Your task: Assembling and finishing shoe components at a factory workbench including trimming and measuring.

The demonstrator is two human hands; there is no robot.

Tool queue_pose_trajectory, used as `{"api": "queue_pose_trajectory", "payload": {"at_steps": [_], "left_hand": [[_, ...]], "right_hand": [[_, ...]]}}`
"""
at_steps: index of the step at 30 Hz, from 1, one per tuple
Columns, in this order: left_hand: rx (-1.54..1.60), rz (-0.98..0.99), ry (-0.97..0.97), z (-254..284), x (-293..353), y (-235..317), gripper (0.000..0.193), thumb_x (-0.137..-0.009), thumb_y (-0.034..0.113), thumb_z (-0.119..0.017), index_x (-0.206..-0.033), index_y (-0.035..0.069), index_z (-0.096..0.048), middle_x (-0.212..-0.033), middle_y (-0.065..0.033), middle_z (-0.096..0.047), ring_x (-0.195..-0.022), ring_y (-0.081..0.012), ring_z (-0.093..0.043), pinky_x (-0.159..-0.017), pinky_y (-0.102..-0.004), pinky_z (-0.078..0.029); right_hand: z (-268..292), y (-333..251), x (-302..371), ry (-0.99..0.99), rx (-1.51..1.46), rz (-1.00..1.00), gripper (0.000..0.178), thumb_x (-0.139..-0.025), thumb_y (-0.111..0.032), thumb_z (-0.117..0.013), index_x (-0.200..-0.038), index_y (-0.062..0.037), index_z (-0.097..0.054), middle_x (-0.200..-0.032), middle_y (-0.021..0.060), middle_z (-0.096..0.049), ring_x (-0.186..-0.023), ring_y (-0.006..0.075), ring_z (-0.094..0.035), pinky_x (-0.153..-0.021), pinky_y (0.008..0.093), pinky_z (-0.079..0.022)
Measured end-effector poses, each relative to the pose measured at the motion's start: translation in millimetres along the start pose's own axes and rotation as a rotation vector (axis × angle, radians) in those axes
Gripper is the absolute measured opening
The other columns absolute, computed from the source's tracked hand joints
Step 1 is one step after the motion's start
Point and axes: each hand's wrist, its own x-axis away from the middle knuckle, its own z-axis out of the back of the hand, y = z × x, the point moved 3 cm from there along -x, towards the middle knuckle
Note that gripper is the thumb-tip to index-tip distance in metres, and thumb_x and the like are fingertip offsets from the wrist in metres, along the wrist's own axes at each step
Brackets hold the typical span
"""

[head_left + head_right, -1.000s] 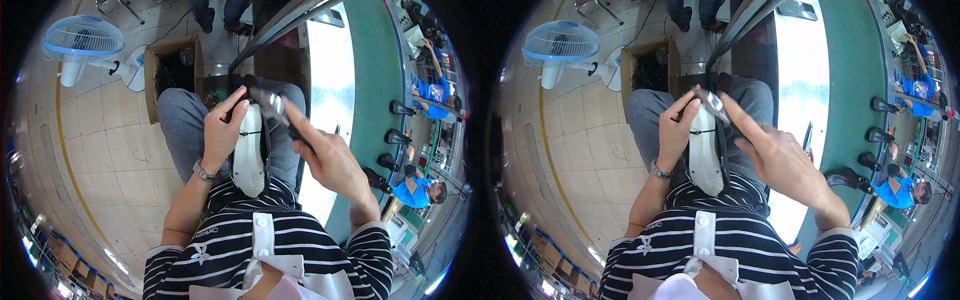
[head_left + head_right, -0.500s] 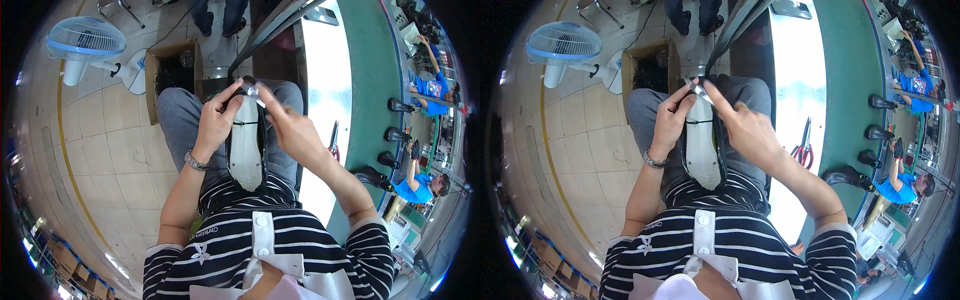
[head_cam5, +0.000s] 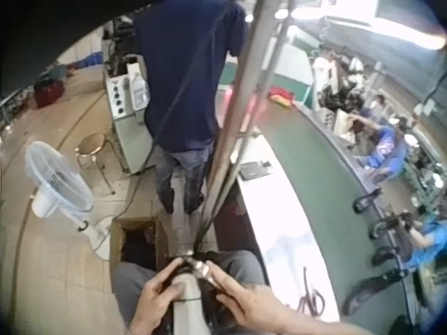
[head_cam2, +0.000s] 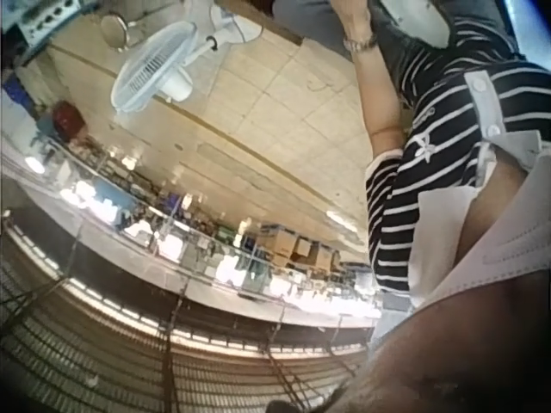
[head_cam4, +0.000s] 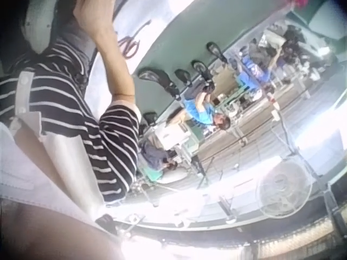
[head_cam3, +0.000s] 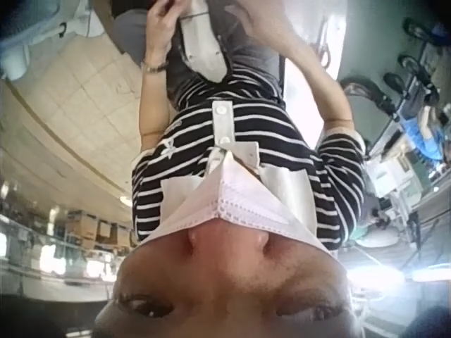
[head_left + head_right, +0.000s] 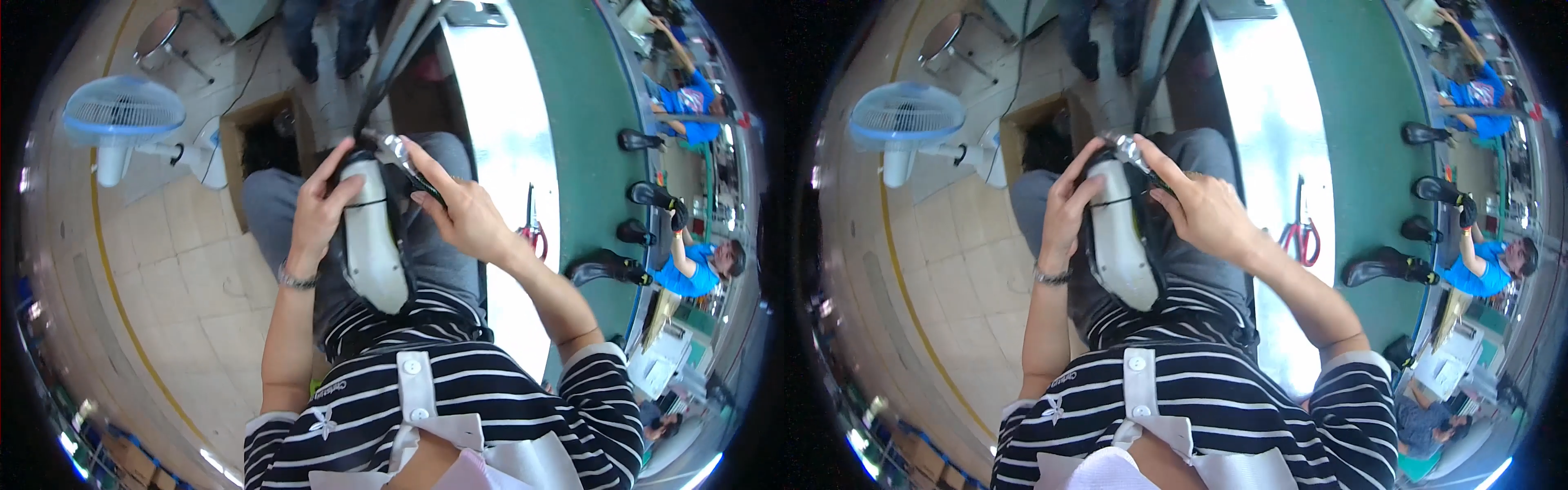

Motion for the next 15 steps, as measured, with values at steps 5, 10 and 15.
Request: {"api": "queue_pose_trajectory", "payload": {"at_steps": [5,10,15], "left_hand": [[-0.071,-0.136,0.008,-11,25,8,0.065,-0.091,0.006,-0.062,-0.149,0.005,-0.034,-0.152,-0.0071,-0.037,-0.129,-0.0145,-0.043,-0.107,-0.0274,-0.033],[-0.022,-0.038,0.152,-4,21,-1,0.050,-0.096,0.017,-0.060,-0.143,0.007,-0.046,-0.143,-0.0074,-0.047,-0.125,-0.0150,-0.046,-0.105,-0.0259,-0.033],[-0.189,-0.010,0.238,-5,-8,2,0.028,-0.094,0.016,-0.065,-0.118,0.004,-0.068,-0.094,0.0057,-0.063,-0.080,-0.0029,-0.049,-0.072,-0.0180,-0.039]], "right_hand": [[-10,102,39,0.362,0.071,-0.409,0.066,-0.091,-0.015,-0.057,-0.150,-0.0156,-0.028,-0.103,0.0298,-0.063,-0.086,0.0442,-0.064,-0.078,0.0493,-0.050],[-24,178,73,0.447,0.104,-0.679,0.068,-0.089,-0.022,-0.064,-0.149,-0.0133,-0.031,-0.117,0.0290,-0.057,-0.101,0.0408,-0.061,-0.086,0.0462,-0.049],[-34,202,126,0.736,0.144,-0.439,0.047,-0.087,-0.017,-0.066,-0.131,-0.0053,-0.055,-0.121,0.0212,-0.060,-0.109,0.0371,-0.058,-0.096,0.0420,-0.044]]}}
